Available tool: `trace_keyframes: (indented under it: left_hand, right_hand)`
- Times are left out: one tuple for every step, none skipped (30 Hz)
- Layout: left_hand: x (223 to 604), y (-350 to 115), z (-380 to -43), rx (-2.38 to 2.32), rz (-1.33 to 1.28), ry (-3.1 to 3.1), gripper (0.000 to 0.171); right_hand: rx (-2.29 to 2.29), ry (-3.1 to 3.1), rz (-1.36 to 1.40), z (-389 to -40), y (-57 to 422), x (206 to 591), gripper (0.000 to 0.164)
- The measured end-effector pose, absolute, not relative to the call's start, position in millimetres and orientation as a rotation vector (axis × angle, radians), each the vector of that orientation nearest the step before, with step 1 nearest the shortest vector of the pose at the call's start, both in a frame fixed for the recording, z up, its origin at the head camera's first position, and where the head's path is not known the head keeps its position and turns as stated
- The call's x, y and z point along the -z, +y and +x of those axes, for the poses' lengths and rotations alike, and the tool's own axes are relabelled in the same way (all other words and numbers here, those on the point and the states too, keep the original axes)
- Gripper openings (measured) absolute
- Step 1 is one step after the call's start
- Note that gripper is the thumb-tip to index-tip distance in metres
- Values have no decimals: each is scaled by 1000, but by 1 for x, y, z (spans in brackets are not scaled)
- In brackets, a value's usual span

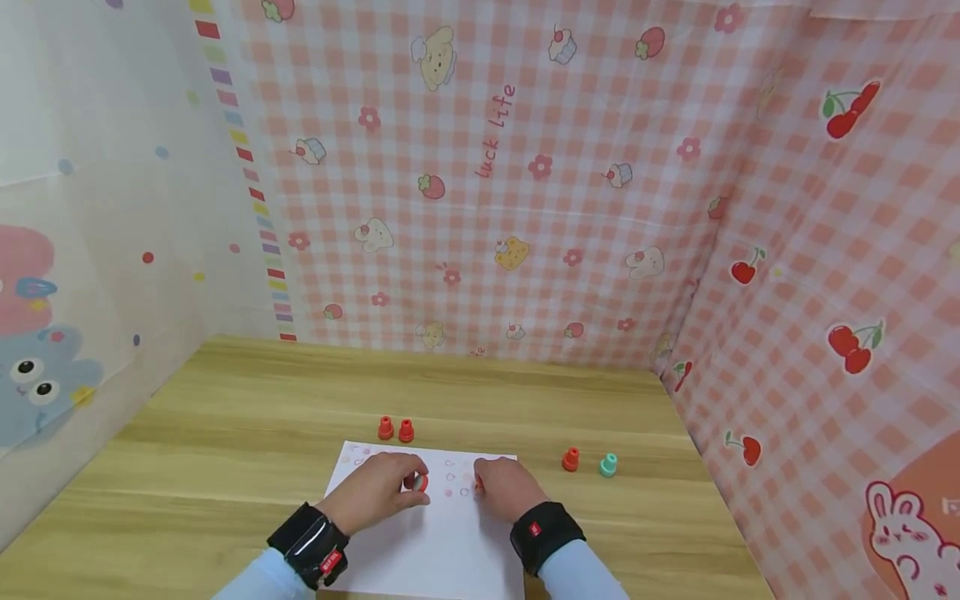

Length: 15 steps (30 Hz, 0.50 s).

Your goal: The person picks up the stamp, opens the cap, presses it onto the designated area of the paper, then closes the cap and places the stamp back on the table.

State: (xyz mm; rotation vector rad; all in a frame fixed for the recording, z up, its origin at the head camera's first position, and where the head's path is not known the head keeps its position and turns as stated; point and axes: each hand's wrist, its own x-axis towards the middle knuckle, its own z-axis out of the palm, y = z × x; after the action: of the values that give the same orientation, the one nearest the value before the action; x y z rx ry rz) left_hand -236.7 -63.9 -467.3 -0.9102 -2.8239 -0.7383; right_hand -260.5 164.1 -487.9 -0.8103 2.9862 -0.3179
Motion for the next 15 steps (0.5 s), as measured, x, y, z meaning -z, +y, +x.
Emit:
trace_keyframes:
  left_hand:
    - [467, -64, -237, 737, -913, -2824, 26]
    - [467, -64, -237, 737, -915, -2824, 26]
    - [467, -63, -237, 734, -914, -2826, 27]
    - [468, -63, -237, 736, -909, -2830, 27]
    - [468, -63, -237, 739, -904, -2833, 27]
    - [468, -63, -237, 742, -896, -2836, 27]
    - [468, -63, -237, 746, -889, -2839, 27]
    - [468, -63, -237, 755, -882, -2841, 27]
    - [468, -63, -238, 761, -876, -2842, 27]
    - [468, -63, -237, 768, -873, -2840, 26]
    - [468, -63, -237, 770, -872, -2837, 26]
    - [468, -63, -237, 773, -869, -2836, 27]
    - [468, -63, -237, 770, -868, -2832, 26]
    - [467, -63, -236, 770, -866, -2828, 26]
    - [467, -63, -235, 767, -861, -2828, 27]
  right_hand:
    - [355, 2986, -793, -261, 166, 487, 15]
    - [396, 2989, -767, -261, 168, 486, 15]
    - [446, 2989, -730, -261, 169, 485, 15]
    - [497, 2990, -689, -261, 171, 484, 16]
    - [548, 2992, -638, -261, 173, 483, 16]
    - [603, 2992, -598, -261, 175, 481, 17]
    - [647, 2992, -559, -260, 176, 479, 17]
    - [687, 2989, -517, -260, 177, 478, 17]
    - [731, 2982, -484, -260, 178, 477, 17]
    - [773, 2980, -454, -260, 179, 476, 17]
    - [823, 2974, -424, -260, 179, 475, 16]
    - [867, 2968, -402, -259, 180, 474, 16]
    - [903, 2966, -373, -259, 180, 473, 15]
    - [941, 2961, -344, -258, 180, 473, 15]
    - [970, 2959, -320, -258, 180, 473, 14]
